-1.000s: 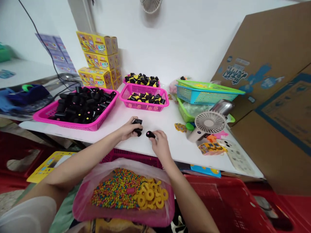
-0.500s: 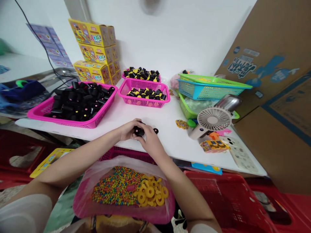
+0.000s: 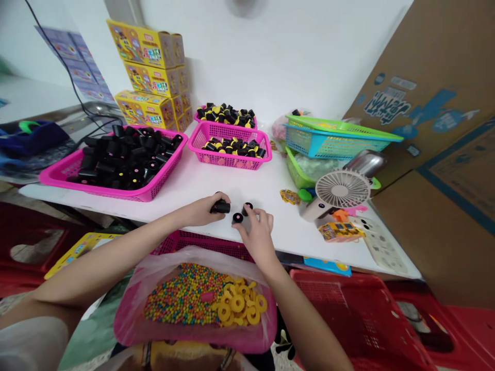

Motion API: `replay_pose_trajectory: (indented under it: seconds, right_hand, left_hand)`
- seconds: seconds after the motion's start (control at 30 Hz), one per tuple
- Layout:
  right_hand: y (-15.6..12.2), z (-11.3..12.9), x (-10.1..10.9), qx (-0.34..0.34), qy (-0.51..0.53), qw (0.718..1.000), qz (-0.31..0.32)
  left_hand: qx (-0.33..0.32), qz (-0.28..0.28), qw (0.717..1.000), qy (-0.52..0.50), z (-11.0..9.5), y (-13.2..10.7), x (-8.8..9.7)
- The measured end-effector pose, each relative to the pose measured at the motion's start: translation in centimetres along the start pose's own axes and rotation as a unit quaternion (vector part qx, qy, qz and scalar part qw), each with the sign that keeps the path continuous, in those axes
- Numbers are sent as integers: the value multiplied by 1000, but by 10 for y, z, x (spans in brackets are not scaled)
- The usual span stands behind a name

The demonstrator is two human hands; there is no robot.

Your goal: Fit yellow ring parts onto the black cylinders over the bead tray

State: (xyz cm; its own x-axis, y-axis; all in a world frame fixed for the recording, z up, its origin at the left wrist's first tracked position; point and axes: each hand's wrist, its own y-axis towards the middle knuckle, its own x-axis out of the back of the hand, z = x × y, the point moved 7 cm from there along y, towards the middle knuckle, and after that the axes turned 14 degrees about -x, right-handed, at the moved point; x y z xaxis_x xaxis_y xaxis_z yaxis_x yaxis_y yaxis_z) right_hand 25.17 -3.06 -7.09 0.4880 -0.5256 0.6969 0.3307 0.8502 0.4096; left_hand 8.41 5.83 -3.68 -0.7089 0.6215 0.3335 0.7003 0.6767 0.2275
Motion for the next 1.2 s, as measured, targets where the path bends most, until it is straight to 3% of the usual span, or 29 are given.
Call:
replay_pose_trajectory:
  seconds: [0.1,0.17,0.23,0.3,0.37,0.47,0.57,0.63,0.73,0.83,1.03,1.2]
  right_hand:
    - [23,14,15,30,49,998,23]
    - [40,28,16,68,116,983,129]
    - [51,42,10,89,184,938,280]
    - [57,52,7,84,231,886,392]
    - [61,57,8,68,260,856,442]
    - [65,63,14,48,299,832,465]
    - [67,63,25,34,334,827,451]
    - [69,53,34,20,341,852,397]
    - [67,23,44,-10,311,913,265]
    - [53,-11,38,-53,246,951,178]
    - [29,-46,2,-117,234,955,141]
    - [26,-57,-17,-141,281,941,127]
  left_hand:
    - [-46,47,998,17,-12,-2,-8]
    - [-70,85,994,18,-21,-5,-13]
    - [-86,115,989,21,-30,-7,-15]
    - [-92,131,987,27,-36,-9,-15]
    - [-100,141,984,38,-41,-10,-15]
    - [-132,165,976,61,-54,-12,-15]
    - [-172,187,963,89,-71,-14,-13]
    - [-172,174,962,117,-78,-12,-5]
    - [-84,151,954,245,-66,-2,10]
    - [32,159,906,392,-36,9,21]
    - [76,198,876,432,7,42,3]
    - [59,241,902,353,19,58,-15]
